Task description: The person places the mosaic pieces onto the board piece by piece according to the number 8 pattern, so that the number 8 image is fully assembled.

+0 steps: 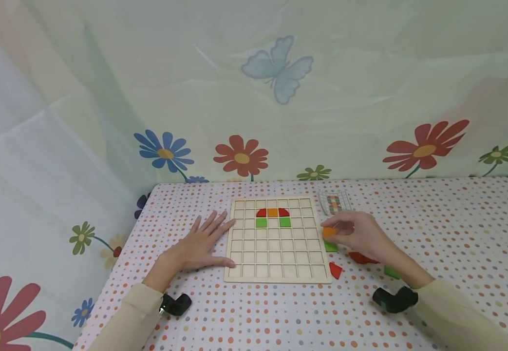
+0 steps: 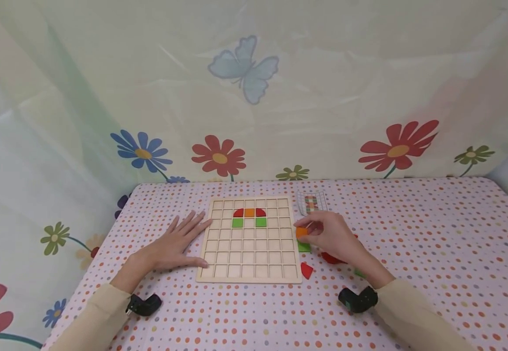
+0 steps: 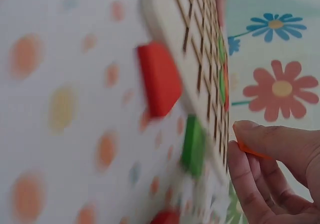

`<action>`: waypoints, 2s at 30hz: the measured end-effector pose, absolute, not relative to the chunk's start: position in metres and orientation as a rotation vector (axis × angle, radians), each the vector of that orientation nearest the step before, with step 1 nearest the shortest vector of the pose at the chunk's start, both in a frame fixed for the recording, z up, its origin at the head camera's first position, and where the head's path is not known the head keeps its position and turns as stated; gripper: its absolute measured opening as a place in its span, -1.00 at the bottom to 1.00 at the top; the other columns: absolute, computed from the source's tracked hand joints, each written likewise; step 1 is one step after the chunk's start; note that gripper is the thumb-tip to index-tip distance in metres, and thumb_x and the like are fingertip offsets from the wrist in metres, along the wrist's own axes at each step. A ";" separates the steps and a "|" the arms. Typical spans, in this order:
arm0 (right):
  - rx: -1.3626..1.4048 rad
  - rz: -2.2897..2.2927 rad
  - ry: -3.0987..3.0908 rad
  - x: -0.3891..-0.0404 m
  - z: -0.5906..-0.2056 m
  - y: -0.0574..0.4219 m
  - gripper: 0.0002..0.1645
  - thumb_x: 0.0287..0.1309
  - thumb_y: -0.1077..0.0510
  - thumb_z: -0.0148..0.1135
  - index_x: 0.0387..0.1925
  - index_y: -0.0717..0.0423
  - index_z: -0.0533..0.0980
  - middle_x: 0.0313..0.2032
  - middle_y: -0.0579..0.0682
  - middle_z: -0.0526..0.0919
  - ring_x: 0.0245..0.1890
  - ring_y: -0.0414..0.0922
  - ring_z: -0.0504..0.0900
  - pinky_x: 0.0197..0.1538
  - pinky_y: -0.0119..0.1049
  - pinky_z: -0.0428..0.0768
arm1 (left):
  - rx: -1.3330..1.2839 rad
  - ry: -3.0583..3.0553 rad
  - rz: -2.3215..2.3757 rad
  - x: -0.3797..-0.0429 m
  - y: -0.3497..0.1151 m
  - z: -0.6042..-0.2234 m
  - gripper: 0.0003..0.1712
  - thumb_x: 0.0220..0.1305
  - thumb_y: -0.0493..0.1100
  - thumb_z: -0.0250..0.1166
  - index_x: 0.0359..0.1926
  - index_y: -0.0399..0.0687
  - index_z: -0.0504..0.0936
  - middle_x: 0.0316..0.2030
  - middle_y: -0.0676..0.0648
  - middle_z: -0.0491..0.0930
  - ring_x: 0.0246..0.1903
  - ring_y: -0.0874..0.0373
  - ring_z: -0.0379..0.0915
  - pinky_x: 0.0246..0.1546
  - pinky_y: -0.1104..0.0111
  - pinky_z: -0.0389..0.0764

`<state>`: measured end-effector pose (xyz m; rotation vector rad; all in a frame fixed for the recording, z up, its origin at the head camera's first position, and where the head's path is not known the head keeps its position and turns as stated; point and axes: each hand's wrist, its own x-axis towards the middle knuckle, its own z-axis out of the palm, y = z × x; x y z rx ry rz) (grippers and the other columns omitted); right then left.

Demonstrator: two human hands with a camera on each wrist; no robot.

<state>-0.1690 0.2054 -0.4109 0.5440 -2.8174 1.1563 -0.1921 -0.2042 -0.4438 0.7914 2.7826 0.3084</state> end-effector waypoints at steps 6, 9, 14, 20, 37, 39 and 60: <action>0.693 1.305 -2.793 -0.188 -0.410 0.164 -0.68 0.01 0.37 0.61 -0.13 0.25 0.76 -0.18 0.05 0.76 -0.25 -0.09 0.67 -0.21 -0.40 0.72 | 0.801 2.777 0.323 -0.192 -0.203 -0.444 0.26 0.21 0.60 0.24 0.71 0.25 -0.12 0.69 -0.03 -0.26 0.66 -0.08 -0.48 0.58 -0.19 -0.38; 0.742 1.365 -2.787 -0.196 -0.414 0.144 -0.70 0.02 0.37 0.61 -0.14 0.26 0.76 -0.22 0.04 0.75 -0.28 -0.11 0.68 -0.22 -0.40 0.71 | 0.807 2.772 0.320 -0.192 -0.204 -0.444 0.27 0.21 0.61 0.23 0.71 0.27 -0.13 0.69 -0.02 -0.28 0.66 -0.07 -0.49 0.58 -0.19 -0.38; 0.749 1.419 -2.789 -0.205 -0.419 0.120 -0.73 0.04 0.36 0.60 -0.16 0.24 0.78 -0.22 0.03 0.75 -0.31 -0.14 0.67 -0.23 -0.38 0.68 | 0.803 2.775 0.310 -0.192 -0.204 -0.443 0.27 0.21 0.62 0.22 0.71 0.27 -0.13 0.69 -0.02 -0.27 0.66 -0.08 -0.49 0.58 -0.19 -0.37; 0.742 1.401 -2.786 -0.208 -0.424 0.107 -0.78 0.05 0.38 0.58 -0.21 0.24 0.79 -0.29 0.03 0.71 -0.35 -0.16 0.62 -0.26 -0.40 0.64 | 0.795 2.764 0.308 -0.193 -0.203 -0.441 0.27 0.20 0.63 0.21 0.71 0.27 -0.13 0.69 -0.02 -0.28 0.65 -0.08 -0.50 0.58 -0.19 -0.39; 0.758 1.312 -2.791 -0.204 -0.425 0.098 -0.78 0.10 0.39 0.54 -0.16 0.28 0.80 -0.28 -0.01 0.64 -0.26 -0.13 0.58 -0.20 -0.37 0.60 | 0.801 2.765 0.332 -0.194 -0.206 -0.442 0.27 0.21 0.60 0.24 0.71 0.24 -0.12 0.69 -0.05 -0.27 0.65 -0.10 -0.48 0.57 -0.21 -0.39; 0.758 1.322 -2.790 -0.204 -0.425 0.096 -0.78 0.11 0.39 0.54 -0.15 0.28 0.79 -0.27 -0.01 0.63 -0.23 -0.11 0.60 -0.16 -0.34 0.62 | 0.795 2.764 0.326 -0.194 -0.206 -0.442 0.28 0.21 0.60 0.24 0.71 0.24 -0.13 0.69 -0.04 -0.28 0.66 -0.10 -0.48 0.57 -0.21 -0.39; 0.682 1.247 -2.803 -0.199 -0.426 0.091 -0.76 0.13 0.34 0.55 -0.13 0.31 0.78 -0.31 -0.03 0.54 -0.30 -0.13 0.48 -0.25 -0.36 0.44 | 0.802 2.769 0.316 -0.195 -0.204 -0.441 0.27 0.21 0.59 0.26 0.71 0.22 -0.09 0.69 -0.08 -0.24 0.65 -0.15 -0.46 0.57 -0.23 -0.39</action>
